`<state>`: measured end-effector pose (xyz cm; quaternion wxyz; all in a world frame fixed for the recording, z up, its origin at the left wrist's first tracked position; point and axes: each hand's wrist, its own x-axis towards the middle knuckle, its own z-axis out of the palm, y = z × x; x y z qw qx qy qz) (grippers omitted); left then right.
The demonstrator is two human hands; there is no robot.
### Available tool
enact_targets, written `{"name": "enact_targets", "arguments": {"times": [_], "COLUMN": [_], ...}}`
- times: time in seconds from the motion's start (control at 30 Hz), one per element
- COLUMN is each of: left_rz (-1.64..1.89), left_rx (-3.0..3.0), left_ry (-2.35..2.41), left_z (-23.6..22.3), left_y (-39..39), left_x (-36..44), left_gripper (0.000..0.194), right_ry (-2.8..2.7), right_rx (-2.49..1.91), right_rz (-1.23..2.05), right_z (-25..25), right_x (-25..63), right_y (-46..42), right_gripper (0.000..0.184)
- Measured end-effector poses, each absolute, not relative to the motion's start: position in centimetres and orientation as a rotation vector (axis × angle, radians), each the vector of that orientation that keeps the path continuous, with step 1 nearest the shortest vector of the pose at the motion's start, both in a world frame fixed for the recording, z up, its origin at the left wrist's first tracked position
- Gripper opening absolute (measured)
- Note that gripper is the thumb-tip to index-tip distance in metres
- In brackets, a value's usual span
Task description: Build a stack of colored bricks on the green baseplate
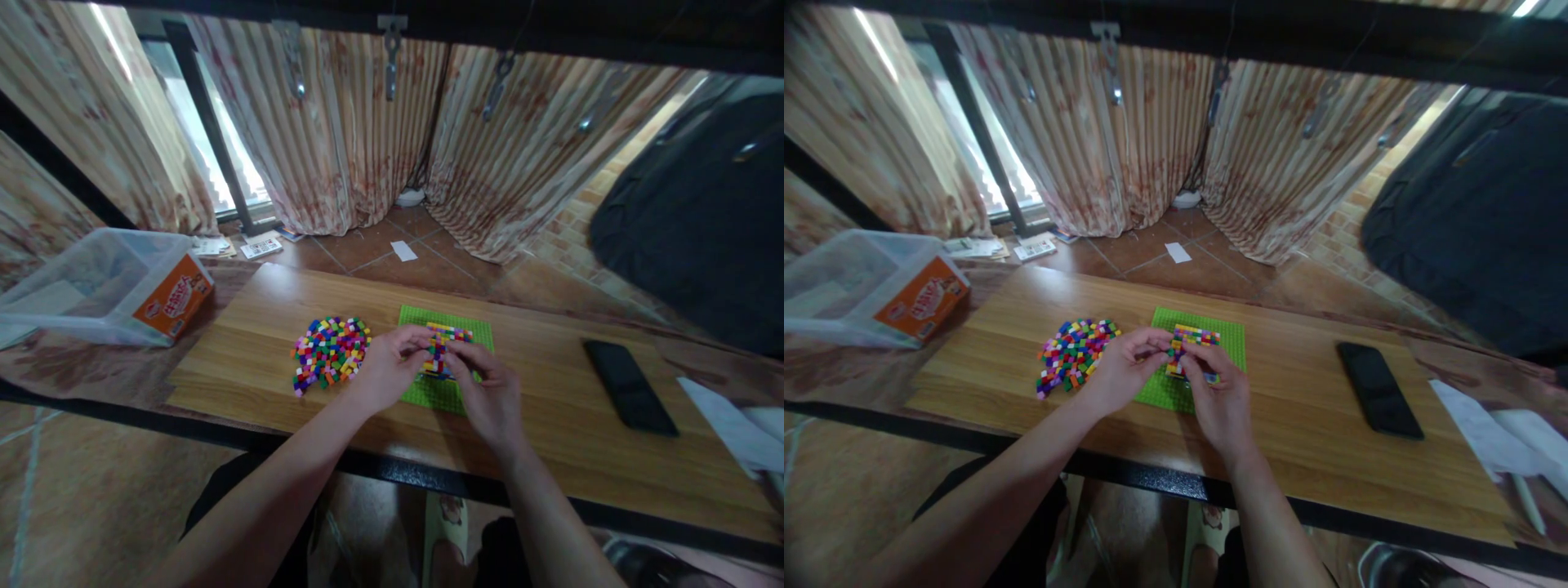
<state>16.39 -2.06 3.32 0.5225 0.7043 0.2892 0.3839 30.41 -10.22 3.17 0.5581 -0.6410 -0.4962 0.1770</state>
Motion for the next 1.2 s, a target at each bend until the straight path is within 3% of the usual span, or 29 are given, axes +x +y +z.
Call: {"name": "enact_targets", "arguments": {"times": [0.37, 0.63, 1.2], "left_rz": [0.896, 0.989, 0.993], "left_rx": [1.589, 1.785, 1.911], "left_ry": [0.625, 0.83, 0.877], "left_z": [3.3, 2.7, 2.9], "left_y": [-2.8, -0.6, 0.3], "left_x": [16.9, 15.5, 14.6], "left_gripper": [0.023, 0.019, 0.018], "right_ry": [-1.222, -1.144, -1.127], "right_rx": [-1.471, -1.608, -1.726], "right_rz": [0.397, 0.28, 0.433], "right_z": [2.8, 2.6, 0.9], "right_x": [30.2, 33.9, 34.8], "right_y": [-10.2, -10.6, -10.3], "right_gripper": [0.01, 0.016, 0.018]}}
